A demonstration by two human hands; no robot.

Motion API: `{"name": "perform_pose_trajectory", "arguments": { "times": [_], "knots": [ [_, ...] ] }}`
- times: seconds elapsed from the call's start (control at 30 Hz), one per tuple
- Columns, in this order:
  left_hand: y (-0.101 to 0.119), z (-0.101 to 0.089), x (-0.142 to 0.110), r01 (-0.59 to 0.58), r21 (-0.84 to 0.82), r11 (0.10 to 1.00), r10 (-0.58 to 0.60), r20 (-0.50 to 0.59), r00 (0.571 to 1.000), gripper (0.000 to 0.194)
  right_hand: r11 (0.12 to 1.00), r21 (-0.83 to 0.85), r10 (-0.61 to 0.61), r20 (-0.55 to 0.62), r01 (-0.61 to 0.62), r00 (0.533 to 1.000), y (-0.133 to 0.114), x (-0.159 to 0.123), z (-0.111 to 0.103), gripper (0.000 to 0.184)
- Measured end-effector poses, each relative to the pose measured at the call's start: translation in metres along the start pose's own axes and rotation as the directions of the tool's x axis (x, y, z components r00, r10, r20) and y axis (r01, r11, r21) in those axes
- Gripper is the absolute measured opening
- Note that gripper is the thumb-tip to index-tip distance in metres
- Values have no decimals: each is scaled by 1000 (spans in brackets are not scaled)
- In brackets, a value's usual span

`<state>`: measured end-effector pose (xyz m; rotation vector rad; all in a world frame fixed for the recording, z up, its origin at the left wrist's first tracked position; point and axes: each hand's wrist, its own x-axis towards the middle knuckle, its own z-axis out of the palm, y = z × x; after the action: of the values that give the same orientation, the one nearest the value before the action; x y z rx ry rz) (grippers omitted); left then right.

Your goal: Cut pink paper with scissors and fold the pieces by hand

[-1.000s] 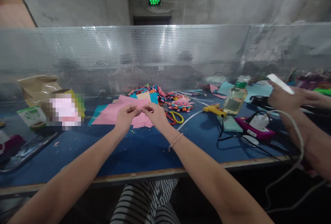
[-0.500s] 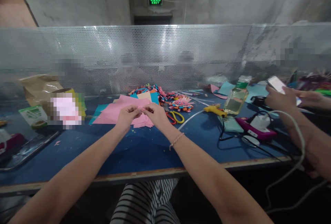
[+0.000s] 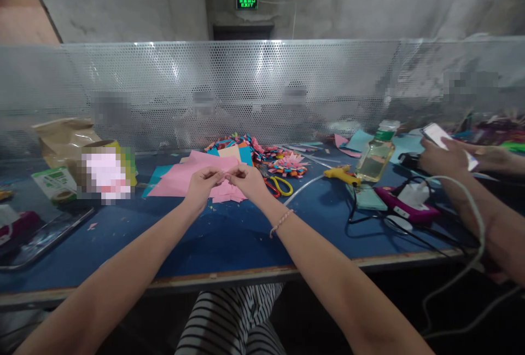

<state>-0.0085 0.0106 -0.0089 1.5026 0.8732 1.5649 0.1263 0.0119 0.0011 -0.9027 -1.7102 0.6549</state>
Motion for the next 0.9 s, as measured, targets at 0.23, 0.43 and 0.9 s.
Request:
{"name": "perform_pose_trajectory", "arguments": {
  "times": [0.23,0.43,0.9],
  "knots": [
    [0,1,1,88,-75,993,-88,12,996,18,988,130,76,26,-79,997,-1,0,1,27],
    [5,4,1,36,56,998,-35,-18,999,21,946,285,166,-12,-155,986,7,2,3,24],
    [2,-2,4,291,-105,951,-288,41,957,27,935,316,166,19,-163,986,14,4,5,23]
  ]
}}
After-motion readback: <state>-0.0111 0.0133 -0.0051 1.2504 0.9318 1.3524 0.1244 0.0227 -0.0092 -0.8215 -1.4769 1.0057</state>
